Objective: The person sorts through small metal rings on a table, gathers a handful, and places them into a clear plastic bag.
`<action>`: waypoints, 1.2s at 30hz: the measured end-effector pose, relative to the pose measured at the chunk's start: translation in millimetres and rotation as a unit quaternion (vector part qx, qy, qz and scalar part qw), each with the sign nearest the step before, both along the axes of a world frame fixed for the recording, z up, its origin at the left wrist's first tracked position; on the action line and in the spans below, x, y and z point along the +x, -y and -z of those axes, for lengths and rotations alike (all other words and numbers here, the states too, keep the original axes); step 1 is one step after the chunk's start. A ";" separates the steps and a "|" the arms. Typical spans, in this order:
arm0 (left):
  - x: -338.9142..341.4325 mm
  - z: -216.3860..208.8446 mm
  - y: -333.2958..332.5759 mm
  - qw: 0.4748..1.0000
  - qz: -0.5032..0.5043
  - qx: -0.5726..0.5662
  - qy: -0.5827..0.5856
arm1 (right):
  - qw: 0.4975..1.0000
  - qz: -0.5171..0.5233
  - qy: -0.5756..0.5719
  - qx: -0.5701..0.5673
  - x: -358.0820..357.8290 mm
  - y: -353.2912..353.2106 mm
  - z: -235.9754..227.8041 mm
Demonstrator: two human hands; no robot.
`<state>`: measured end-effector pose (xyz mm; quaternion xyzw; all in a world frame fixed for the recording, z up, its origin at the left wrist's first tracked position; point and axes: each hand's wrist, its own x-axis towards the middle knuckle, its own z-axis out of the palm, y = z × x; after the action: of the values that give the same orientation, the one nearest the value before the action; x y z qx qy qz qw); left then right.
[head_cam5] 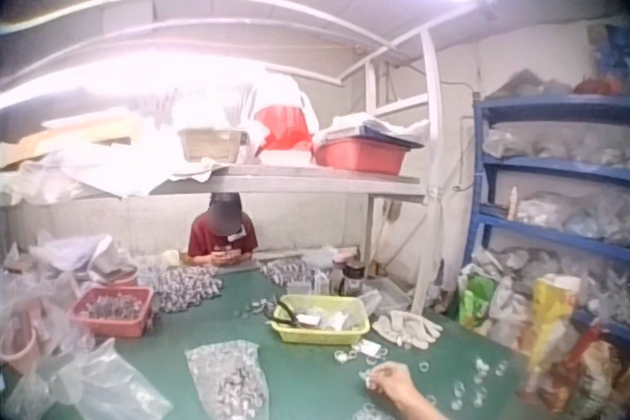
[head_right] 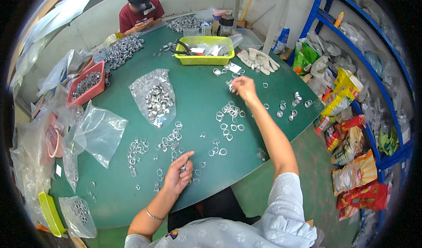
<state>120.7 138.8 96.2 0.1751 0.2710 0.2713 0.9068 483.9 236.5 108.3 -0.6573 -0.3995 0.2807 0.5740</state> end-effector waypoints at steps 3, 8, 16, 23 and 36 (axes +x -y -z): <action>1.8 1.0 -1.7 1.000 0.003 0.002 0.020 | 0.978 0.098 0.176 -0.060 53.7 -39.2 21.4; -1.7 -3.9 -1.7 1.000 -0.013 -0.012 0.006 | 0.874 0.188 0.439 -0.092 42.6 -77.3 35.5; -2.4 -0.1 -6.5 1.000 -0.007 -0.020 0.012 | 0.756 0.102 0.643 -0.071 35.4 -109.5 47.6; -7.6 15.0 -4.6 0.994 0.009 -0.005 0.110 | 0.925 -0.018 0.378 0.025 -18.1 -58.1 14.8; -1.0 21.0 4.5 0.994 -0.033 -0.043 0.099 | 0.946 -0.090 0.311 -0.019 -96.0 105.4 -7.4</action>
<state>119.7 134.4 75.2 0.0992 0.1968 0.3051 0.9265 387.9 131.2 115.7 -0.6844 -0.6101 0.1199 0.3808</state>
